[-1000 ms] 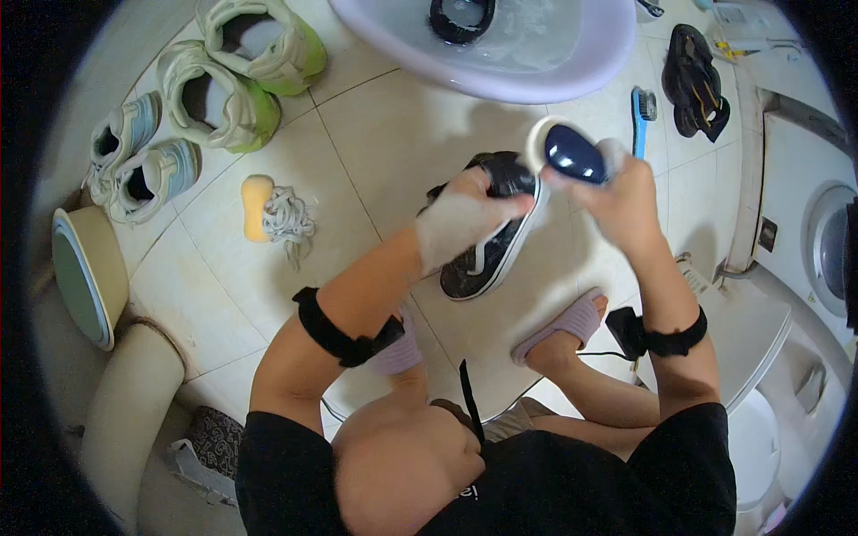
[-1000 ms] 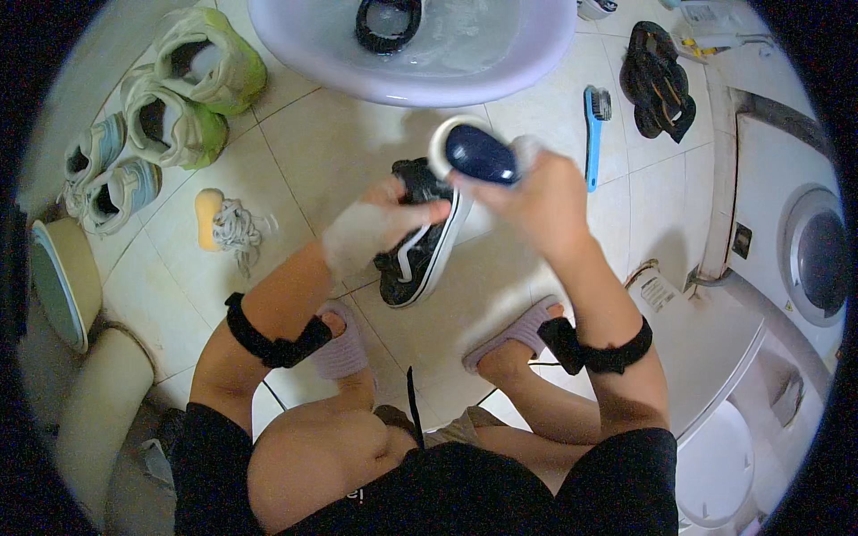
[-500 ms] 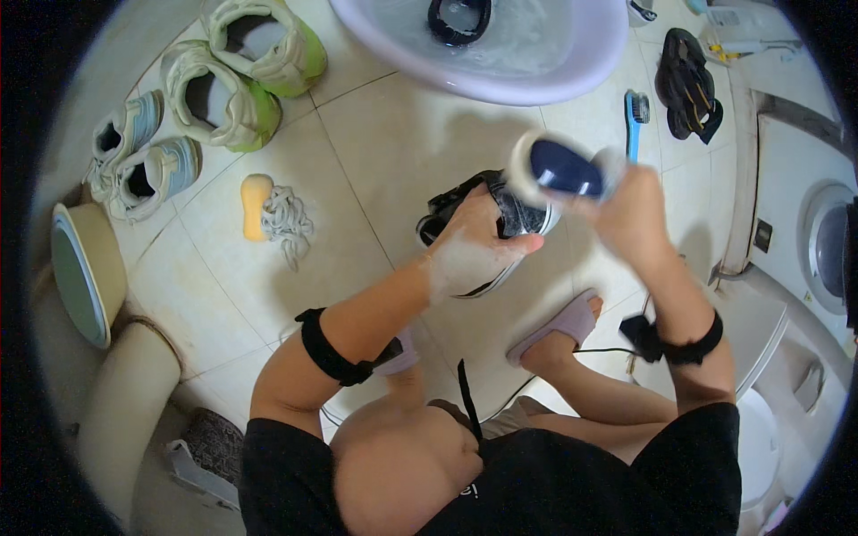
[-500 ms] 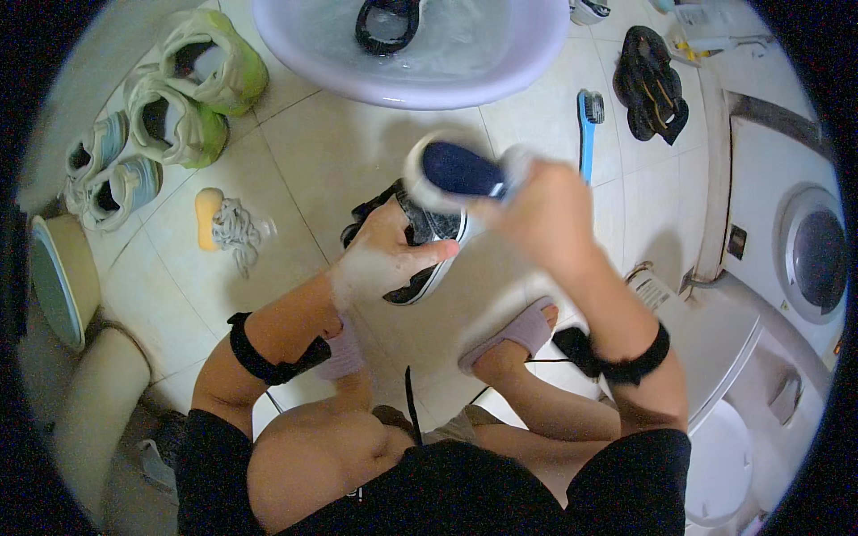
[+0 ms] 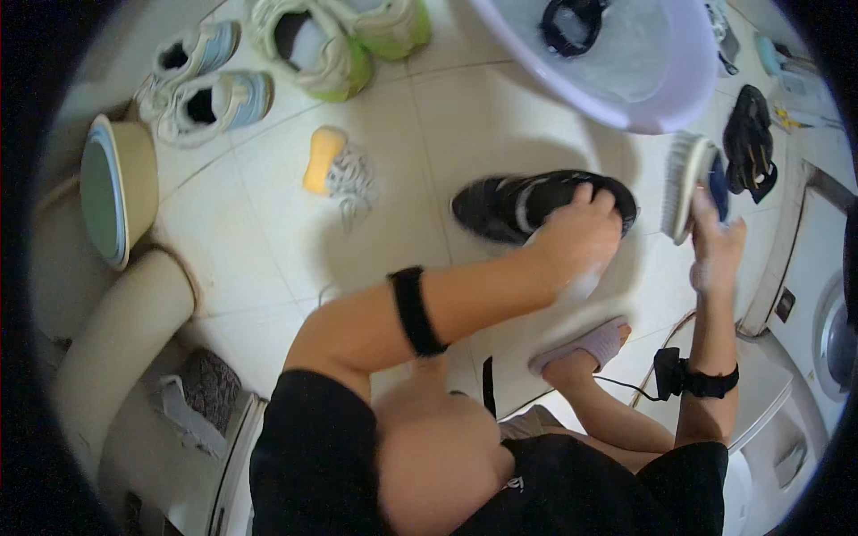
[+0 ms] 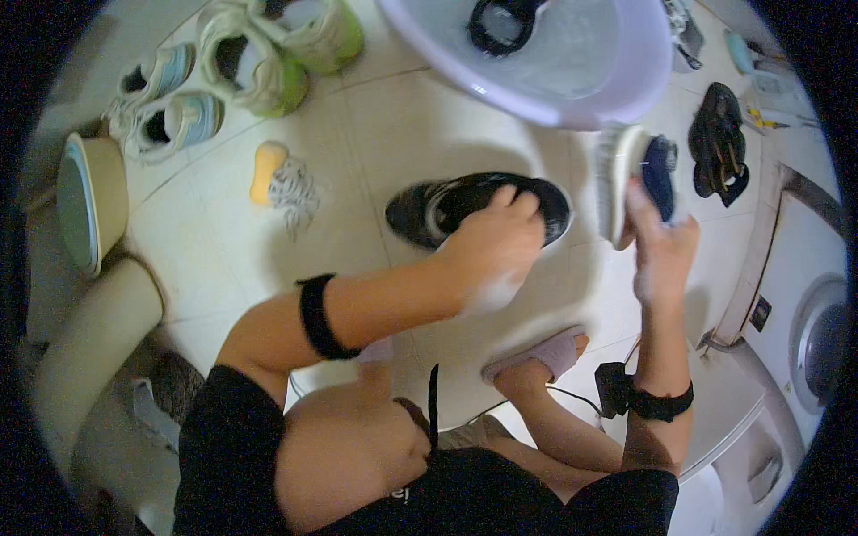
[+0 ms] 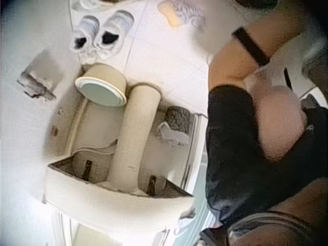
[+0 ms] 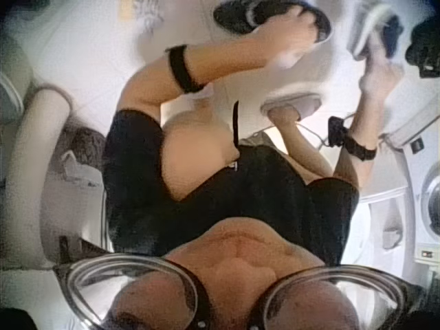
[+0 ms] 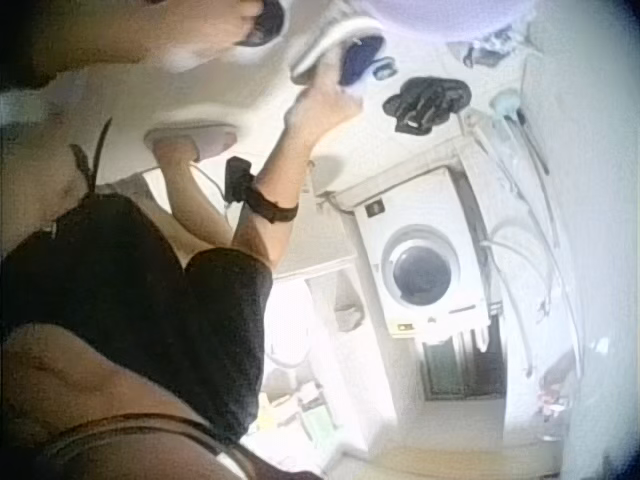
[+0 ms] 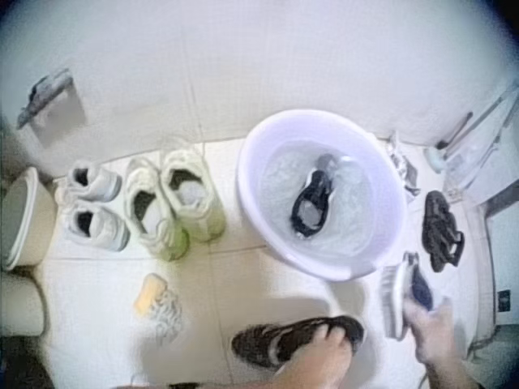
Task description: The person scrubs a black sneaker with a brush and sponge, applying soap and rinsing it in a basin. They switch between brushes and a sponge, cleaning the upper, sides, and sole before placing the shoe in the water.
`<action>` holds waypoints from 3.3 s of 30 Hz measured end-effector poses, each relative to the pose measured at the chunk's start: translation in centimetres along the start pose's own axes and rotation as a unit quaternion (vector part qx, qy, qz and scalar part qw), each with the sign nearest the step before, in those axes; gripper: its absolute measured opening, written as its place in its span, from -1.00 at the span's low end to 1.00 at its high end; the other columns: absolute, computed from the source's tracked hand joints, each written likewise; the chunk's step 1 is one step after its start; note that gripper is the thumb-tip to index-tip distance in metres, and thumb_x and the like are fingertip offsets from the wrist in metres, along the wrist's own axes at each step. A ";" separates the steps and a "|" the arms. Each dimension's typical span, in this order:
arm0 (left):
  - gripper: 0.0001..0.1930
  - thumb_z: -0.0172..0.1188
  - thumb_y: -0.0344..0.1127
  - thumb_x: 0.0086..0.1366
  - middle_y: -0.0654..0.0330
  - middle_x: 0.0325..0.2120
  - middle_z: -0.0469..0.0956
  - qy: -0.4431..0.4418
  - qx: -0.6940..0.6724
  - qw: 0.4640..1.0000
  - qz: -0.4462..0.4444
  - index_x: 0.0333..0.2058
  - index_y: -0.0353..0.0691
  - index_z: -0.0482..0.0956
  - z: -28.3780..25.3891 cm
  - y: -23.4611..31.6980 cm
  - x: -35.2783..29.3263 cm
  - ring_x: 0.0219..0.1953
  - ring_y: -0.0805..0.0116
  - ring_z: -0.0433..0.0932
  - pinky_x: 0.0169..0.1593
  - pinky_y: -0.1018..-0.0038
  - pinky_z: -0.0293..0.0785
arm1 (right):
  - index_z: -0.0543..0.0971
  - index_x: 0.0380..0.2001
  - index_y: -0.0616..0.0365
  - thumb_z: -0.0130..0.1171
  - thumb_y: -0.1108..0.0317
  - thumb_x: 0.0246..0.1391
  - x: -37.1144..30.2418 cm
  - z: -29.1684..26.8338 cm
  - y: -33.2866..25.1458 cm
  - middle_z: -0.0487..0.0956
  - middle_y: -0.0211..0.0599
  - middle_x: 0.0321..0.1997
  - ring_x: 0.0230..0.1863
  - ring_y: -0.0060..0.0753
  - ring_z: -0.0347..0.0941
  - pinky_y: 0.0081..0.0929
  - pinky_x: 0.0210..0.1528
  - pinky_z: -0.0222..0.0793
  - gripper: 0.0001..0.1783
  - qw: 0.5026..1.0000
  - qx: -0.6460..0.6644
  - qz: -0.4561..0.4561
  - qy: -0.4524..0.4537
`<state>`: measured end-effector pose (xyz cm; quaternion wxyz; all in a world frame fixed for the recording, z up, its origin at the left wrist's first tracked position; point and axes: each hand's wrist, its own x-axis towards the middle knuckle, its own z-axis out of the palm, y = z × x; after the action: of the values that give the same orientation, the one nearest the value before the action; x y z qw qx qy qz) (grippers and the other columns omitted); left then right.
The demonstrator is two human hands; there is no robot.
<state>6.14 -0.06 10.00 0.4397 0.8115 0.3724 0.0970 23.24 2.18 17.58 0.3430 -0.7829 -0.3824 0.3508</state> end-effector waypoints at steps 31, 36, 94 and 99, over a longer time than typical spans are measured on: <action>-0.34 0.20 -0.48 -0.09 0.01 -0.14 0.38 0.272 0.087 0.870 -0.401 0.07 0.04 0.28 -9.2 -20.4 -16.5 -0.13 -0.03 0.43 -0.03 0.28 0.39 | 0.39 -0.41 0.09 0.23 0.29 0.04 -3.6 7.5 0.7 0.33 -0.61 -0.65 -0.71 -0.81 0.14 -0.75 -0.69 0.05 -0.78 0.973 0.073 -0.016 -0.220; -0.45 0.12 -0.38 0.05 0.07 -0.18 0.43 0.506 -0.293 0.728 -0.357 0.08 -0.12 0.25 -10.7 -19.1 -18.4 -0.41 0.27 0.42 -0.29 0.33 0.46 | 0.43 -0.39 0.15 0.27 0.34 -0.02 -3.8 7.9 0.4 0.38 -0.58 -0.59 -0.61 -0.76 0.18 -0.74 -0.58 0.13 -0.78 0.975 0.047 -0.013 -0.218; -0.50 -0.10 0.15 0.29 0.11 -0.18 0.46 0.187 -0.816 0.523 -0.162 0.07 0.02 0.17 -4.5 -7.7 -4.3 -0.19 0.28 0.51 -0.17 0.31 0.53 | 0.48 -0.48 0.21 0.43 0.03 -0.38 -5.3 10.8 -1.5 0.54 -0.02 -0.51 -0.43 -0.04 0.53 -0.30 -0.38 0.41 -0.48 0.911 -0.340 -0.135 -0.190; -0.46 -0.15 0.23 0.29 0.23 -0.20 0.48 0.211 -0.695 0.634 -0.265 0.10 0.03 0.19 -5.0 -6.1 -4.3 -0.23 0.35 0.49 -0.22 0.38 0.52 | 0.44 -0.59 0.26 0.43 0.02 -0.37 -3.5 11.1 -0.6 0.51 0.03 -0.60 -0.53 -0.01 0.51 -0.35 -0.47 0.38 -0.47 0.932 -0.274 -0.223 -0.076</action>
<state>-2.54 2.23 8.92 0.7899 0.0891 0.4767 0.3754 12.40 2.55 13.31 0.1542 -0.7120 -0.6536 0.2051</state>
